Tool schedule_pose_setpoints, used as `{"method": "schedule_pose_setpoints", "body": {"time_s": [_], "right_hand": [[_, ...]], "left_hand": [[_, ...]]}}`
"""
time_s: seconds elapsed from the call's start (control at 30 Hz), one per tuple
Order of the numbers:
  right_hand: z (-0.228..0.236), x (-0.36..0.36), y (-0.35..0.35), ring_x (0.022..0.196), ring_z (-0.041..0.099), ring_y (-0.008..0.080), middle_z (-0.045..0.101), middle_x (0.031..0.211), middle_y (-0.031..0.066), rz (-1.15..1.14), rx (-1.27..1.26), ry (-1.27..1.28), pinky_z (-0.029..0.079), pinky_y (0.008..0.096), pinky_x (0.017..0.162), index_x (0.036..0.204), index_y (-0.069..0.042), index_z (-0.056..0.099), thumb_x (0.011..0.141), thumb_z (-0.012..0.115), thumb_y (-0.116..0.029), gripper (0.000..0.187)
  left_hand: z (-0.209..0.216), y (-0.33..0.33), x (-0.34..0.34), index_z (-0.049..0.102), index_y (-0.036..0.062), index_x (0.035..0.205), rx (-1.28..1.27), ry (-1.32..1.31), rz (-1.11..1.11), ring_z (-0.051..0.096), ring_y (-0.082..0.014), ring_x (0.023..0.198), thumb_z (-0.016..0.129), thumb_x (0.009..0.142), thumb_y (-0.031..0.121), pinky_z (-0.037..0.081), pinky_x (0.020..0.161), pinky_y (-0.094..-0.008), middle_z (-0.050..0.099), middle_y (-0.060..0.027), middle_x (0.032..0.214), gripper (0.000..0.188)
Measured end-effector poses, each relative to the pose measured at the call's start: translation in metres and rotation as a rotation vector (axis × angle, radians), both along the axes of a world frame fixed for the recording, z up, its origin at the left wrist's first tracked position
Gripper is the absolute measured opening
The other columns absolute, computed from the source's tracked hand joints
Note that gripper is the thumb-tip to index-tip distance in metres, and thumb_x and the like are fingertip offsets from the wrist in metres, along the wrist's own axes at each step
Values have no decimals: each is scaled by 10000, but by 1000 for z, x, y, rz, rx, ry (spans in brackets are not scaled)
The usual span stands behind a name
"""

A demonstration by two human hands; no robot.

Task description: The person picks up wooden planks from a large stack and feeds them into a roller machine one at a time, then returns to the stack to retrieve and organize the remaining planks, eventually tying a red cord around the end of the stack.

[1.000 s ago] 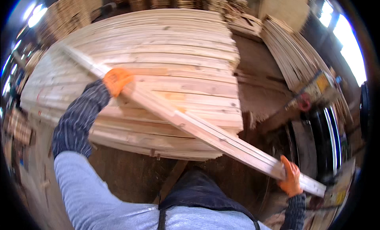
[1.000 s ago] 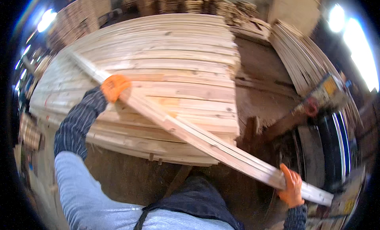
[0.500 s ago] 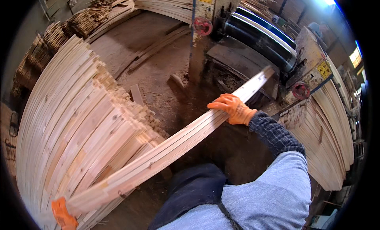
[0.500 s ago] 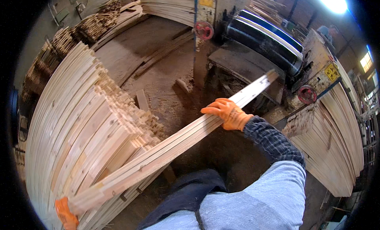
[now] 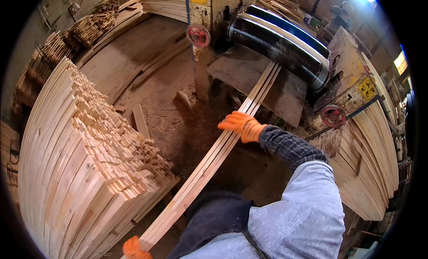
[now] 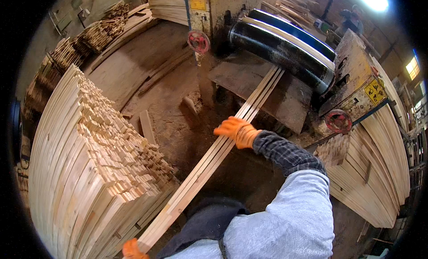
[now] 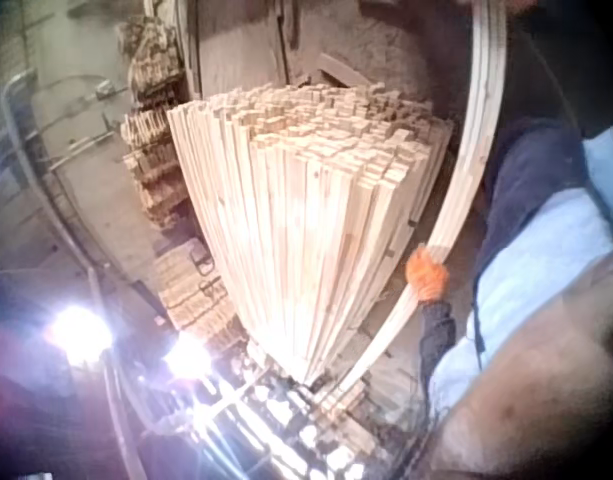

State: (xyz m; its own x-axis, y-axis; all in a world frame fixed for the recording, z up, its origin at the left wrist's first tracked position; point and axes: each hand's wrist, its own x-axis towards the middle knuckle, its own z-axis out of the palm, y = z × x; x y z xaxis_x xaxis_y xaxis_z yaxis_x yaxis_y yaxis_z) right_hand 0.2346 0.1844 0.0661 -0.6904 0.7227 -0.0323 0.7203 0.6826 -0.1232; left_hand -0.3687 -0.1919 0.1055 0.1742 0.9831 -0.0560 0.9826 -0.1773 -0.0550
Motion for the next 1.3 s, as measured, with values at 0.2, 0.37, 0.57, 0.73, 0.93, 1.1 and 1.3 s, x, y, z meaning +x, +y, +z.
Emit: {"method": "schedule_pose_setpoints", "body": {"time_s": [0.2, 0.37, 0.57, 0.73, 0.93, 1.1, 1.3], "right_hand": [[-13, -66, -53, 1229, 595, 321, 658, 1283, 112, 348, -173, 142, 423, 453, 1112, 1479, -178, 523, 651, 740, -46, 866], [-77, -130, -94, 1108, 675, 301, 690, 1240, 91, 505, -16, 281, 460, 456, 1084, 1482, -194, 512, 629, 758, -61, 898], [-48, -89, -48, 1169, 661, 269, 708, 1235, 40, 455, -162, 152, 420, 472, 1127, 1432, -207, 547, 619, 778, -55, 859], [-42, -35, -13, 1303, 581, 240, 674, 1310, 21, 294, -52, 77, 315, 485, 1227, 1438, -262, 544, 600, 784, -22, 904], [-84, 21, -2, 1506, 381, 346, 510, 1535, 112, -97, 289, 150, 242, 506, 1282, 1471, -191, 527, 666, 721, 17, 854], [-90, -20, -25, 1519, 361, 365, 462, 1584, 167, -3, 237, 138, 188, 548, 1297, 1573, -123, 419, 634, 727, -72, 989], [-86, -129, -79, 1111, 643, 288, 668, 1116, 67, 400, 137, 450, 435, 484, 1074, 1496, -172, 486, 646, 716, -189, 881]], "left_hand": [[-82, 23, 102, 643, 39, 1187, -53, -61, 95, 650, -310, 962, 709, 901, 422, 525, 857, -440, 691, -134, 1048, 482], [-158, 58, 125, 603, 92, 1305, -161, -241, 256, 612, -450, 1050, 907, 558, 341, 485, 941, -524, 654, -213, 1081, 844], [-63, 115, 206, 562, 63, 1403, -119, -456, 106, 642, -358, 1105, 750, 816, 383, 517, 974, -458, 663, -204, 1236, 695], [-136, 37, 100, 504, 23, 1474, -71, -548, 313, 637, -309, 1167, 615, 985, 243, 519, 1006, -428, 660, -192, 1284, 547], [-91, -10, 35, 609, 50, 1287, -22, -123, 304, 672, -302, 1070, 651, 945, 267, 540, 910, -431, 707, -184, 1150, 407], [-92, 8, 51, 649, 61, 1151, 16, -29, 261, 688, -305, 1003, 695, 906, 336, 545, 841, -428, 723, -184, 1069, 370], [-99, 56, 122, 697, 75, 988, 64, 7, 217, 707, -308, 924, 748, 859, 418, 552, 759, -424, 744, -185, 972, 369]]}}
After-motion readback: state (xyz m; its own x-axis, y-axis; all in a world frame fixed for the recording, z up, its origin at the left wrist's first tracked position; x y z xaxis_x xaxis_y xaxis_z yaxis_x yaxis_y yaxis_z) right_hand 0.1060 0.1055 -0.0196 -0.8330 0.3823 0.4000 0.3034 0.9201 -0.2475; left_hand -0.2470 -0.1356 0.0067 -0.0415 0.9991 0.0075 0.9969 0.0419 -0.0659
